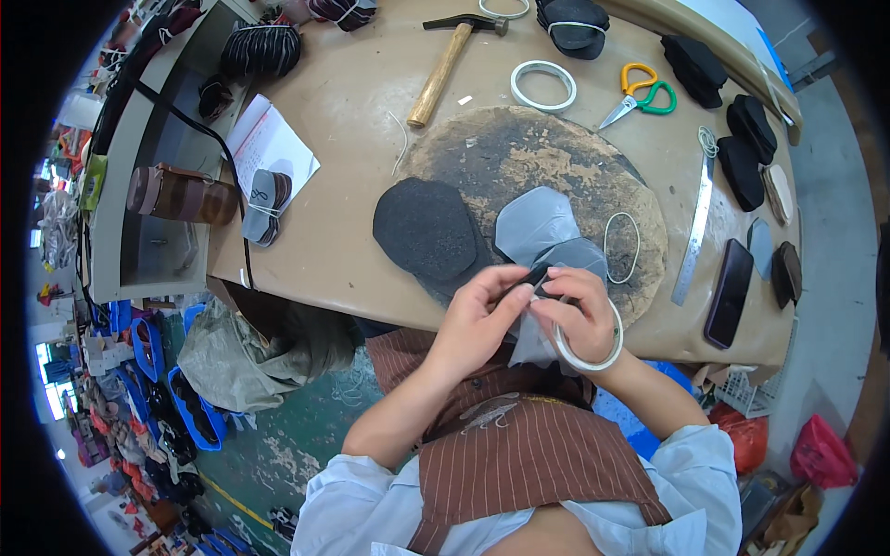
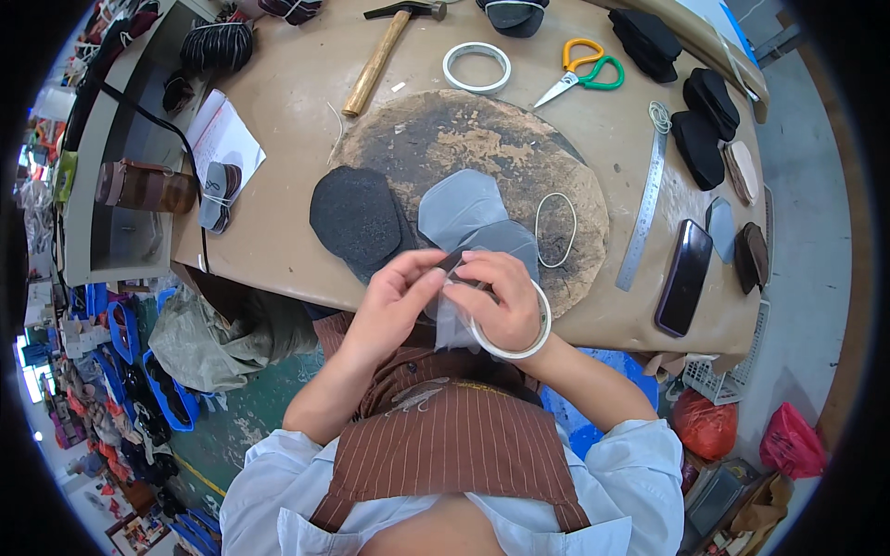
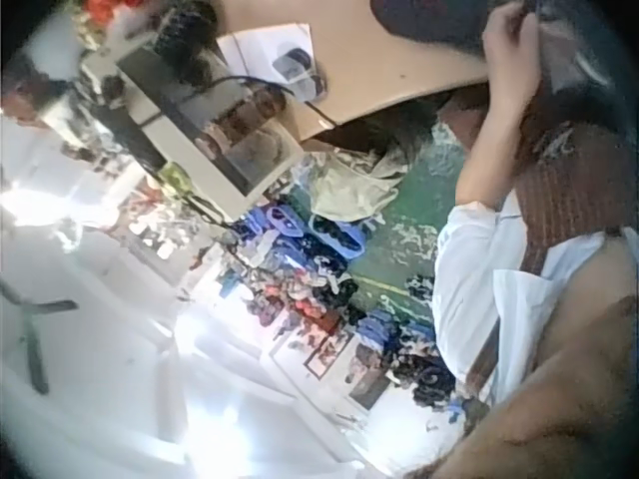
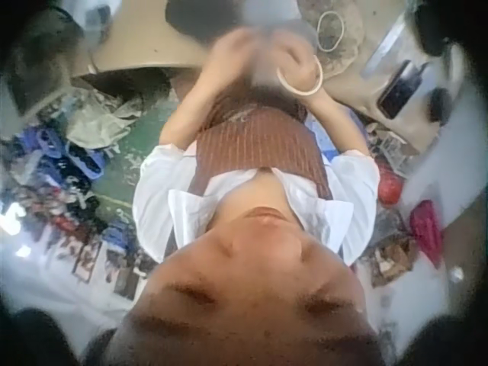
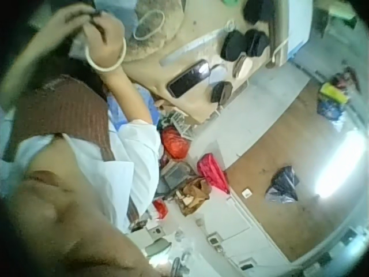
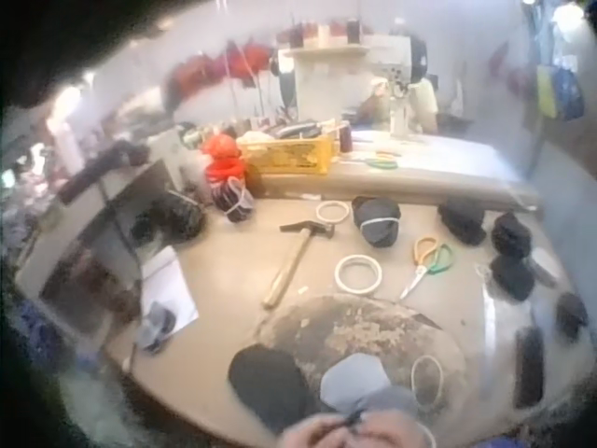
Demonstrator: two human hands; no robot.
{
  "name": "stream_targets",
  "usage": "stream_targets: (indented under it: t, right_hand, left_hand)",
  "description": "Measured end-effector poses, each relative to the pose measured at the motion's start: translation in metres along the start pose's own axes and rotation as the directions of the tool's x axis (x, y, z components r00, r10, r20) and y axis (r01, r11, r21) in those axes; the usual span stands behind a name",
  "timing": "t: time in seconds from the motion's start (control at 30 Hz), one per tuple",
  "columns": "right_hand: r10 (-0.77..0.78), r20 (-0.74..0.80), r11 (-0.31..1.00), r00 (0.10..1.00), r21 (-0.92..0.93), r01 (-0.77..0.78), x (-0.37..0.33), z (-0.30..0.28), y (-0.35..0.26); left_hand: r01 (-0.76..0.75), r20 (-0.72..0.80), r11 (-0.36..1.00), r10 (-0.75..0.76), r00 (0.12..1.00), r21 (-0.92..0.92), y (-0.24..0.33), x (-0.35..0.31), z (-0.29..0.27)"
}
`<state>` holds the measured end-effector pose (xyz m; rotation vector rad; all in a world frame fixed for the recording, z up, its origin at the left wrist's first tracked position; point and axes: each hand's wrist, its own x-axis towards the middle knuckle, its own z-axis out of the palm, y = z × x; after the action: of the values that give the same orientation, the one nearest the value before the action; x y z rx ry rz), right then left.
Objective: The person assembles small fabric pouches by hand at a workbench. They pick up black and grey fabric pieces, align them, and secure them using white elastic bands. The person repeatedly stacks the finished pouches and ties them into bundles.
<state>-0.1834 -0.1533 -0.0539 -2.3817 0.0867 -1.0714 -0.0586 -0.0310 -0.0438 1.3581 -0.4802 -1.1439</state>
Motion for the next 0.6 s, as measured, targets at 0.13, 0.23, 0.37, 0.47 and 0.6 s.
stream_targets:
  t: [0.13,0.23,0.37,0.47,0.6]
  right_hand:
    - [-0.031,0.146,0.949,0.989,0.315,-0.017,0.001,-0.030,-0.009]
    - [0.281,0.847,0.728,0.452,0.118,-0.675,0.011,-0.107,-0.013]
    - [0.235,0.811,0.749,0.536,0.201,-0.632,0.026,-0.110,-0.008]
    - [0.167,0.569,0.788,0.805,0.414,-0.456,0.046,-0.090,-0.004]
    - [0.279,0.472,0.899,0.837,0.179,-0.401,0.065,-0.053,0.019]
  left_hand:
    - [-0.130,-0.058,0.958,0.149,0.987,0.257,0.023,0.005,-0.015]
    - [-0.114,-0.315,0.968,0.182,0.931,0.222,0.044,0.015,-0.062]
    - [-0.186,-0.373,0.682,0.584,0.721,0.708,0.034,0.042,-0.094]
    - [-0.215,-0.108,0.296,0.783,0.613,0.931,0.046,0.033,-0.044]
    - [-0.416,0.263,0.538,0.340,0.903,0.733,0.009,-0.014,0.035]
